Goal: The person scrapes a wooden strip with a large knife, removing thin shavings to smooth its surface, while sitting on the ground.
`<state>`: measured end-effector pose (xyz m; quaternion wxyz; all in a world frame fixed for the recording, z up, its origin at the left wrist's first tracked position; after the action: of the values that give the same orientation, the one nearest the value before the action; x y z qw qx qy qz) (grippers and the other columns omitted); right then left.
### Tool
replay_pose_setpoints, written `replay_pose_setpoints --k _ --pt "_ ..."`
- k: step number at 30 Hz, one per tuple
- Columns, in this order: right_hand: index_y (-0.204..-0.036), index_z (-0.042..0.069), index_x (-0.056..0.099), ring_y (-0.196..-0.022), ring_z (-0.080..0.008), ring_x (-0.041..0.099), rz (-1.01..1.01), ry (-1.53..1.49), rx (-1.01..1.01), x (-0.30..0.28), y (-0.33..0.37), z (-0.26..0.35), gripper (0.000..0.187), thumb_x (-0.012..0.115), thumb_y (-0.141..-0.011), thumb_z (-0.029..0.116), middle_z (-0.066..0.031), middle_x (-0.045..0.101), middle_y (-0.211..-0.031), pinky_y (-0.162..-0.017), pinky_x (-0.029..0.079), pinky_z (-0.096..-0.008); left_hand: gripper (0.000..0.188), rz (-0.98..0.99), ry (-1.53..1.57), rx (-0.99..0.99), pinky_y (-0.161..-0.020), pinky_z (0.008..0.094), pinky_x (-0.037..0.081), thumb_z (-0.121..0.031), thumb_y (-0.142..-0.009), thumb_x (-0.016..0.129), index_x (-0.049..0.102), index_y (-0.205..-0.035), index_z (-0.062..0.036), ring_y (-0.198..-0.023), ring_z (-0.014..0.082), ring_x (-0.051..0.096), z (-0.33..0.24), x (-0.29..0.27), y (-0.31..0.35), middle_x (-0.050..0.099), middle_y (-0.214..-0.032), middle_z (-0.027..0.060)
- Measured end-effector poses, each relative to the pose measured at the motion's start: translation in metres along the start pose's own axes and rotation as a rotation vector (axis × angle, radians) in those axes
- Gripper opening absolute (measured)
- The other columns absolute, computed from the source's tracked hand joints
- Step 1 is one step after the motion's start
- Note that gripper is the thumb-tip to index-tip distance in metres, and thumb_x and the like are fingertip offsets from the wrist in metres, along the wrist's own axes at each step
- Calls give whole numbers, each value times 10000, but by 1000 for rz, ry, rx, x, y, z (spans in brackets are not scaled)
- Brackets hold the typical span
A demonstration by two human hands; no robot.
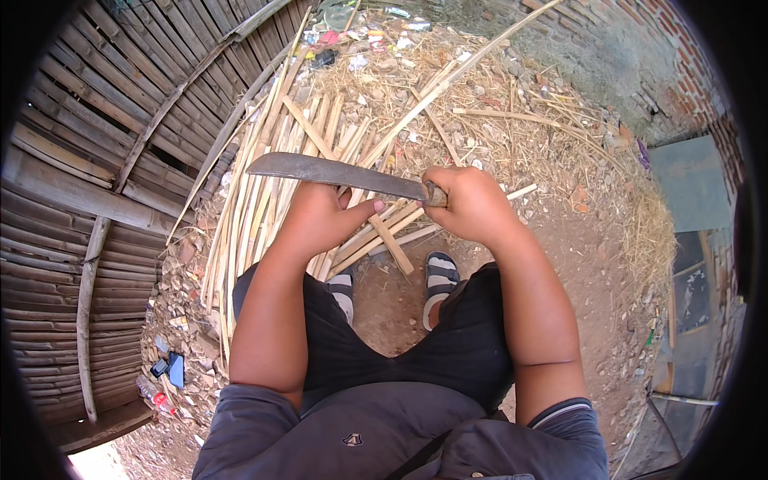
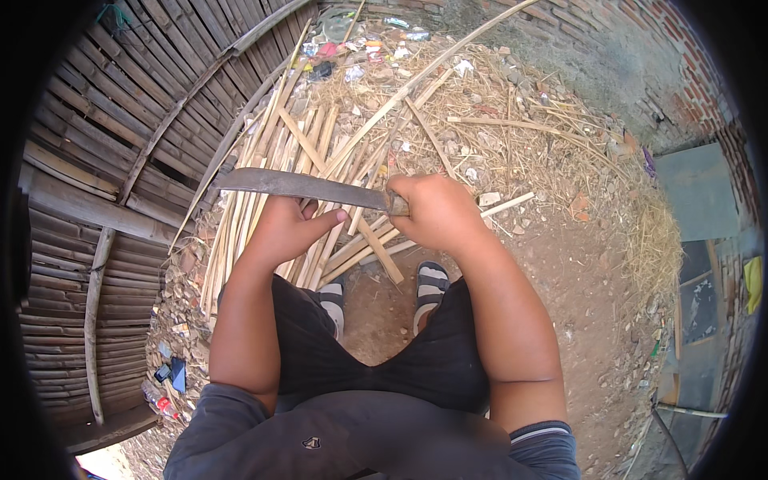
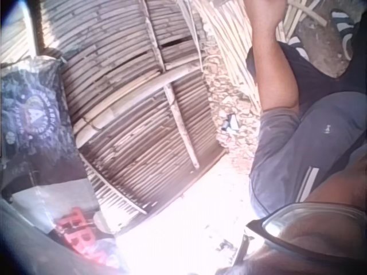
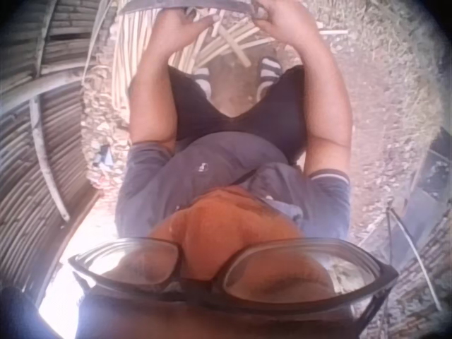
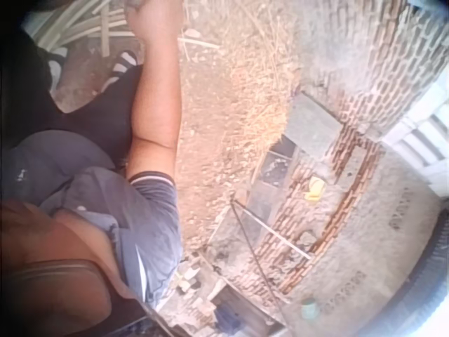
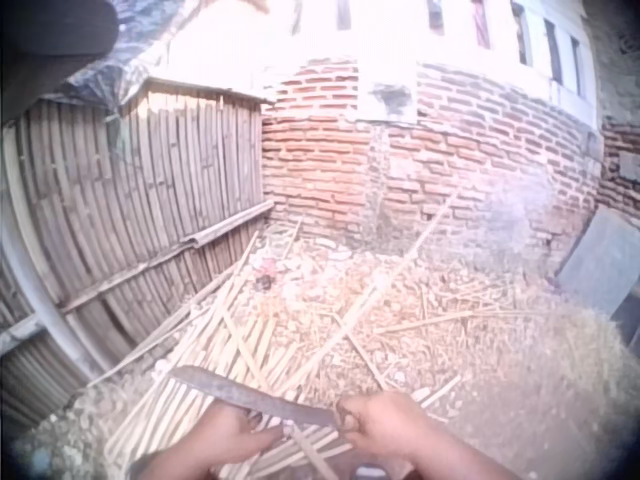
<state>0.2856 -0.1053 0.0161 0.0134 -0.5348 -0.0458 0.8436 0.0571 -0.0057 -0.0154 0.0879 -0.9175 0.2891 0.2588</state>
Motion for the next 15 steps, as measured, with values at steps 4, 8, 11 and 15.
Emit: replay_pose_setpoints --k 4,8,11,15 --pt "-1030 116 729 -887 -404 731 15 32 -24 5 -3 6 255 815 -804 197 -173 745 -901 -777 576 -504 406 -43 -34 66 -608 357 455 -264 -813 925 711 -1026 9 -651 150 511 -7 -2 2 548 -727 23" --pt "-1067 106 741 -886 -410 730 19 -11 71 -9 -7 -5 292 823 -800 190 -199 737 -881 -766 570 -506 428 -43 -18 -10 -648 316 424 -257 -827 928 701 -1078 6 -702 111 451 -17 -5 4 492 -780 -27" --pt "-1079 105 740 -893 -412 730 4 7 86 -12 0 -1 304 826 -799 187 -202 738 -882 -767 573 -510 421 -43 -39 14 -641 324 429 -273 -833 922 709 -1060 10 -698 118 452 -12 0 3 497 -789 -23" --pt "-1080 109 733 -897 -411 731 -21 21 14 -4 -1 -5 304 824 -804 197 -192 743 -887 -777 580 -513 450 -43 -76 19 -626 380 473 -299 -806 919 708 -1037 24 -659 193 542 -16 -1 2 549 -743 47"
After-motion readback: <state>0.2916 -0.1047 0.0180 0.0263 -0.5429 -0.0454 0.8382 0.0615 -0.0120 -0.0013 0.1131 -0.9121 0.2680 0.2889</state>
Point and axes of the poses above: each hand's wrist, its own y-axis away from the middle knuckle, its own x-axis out of the palm, z = x × y, the point moved 2 cm from there along -y, towards the middle knuckle
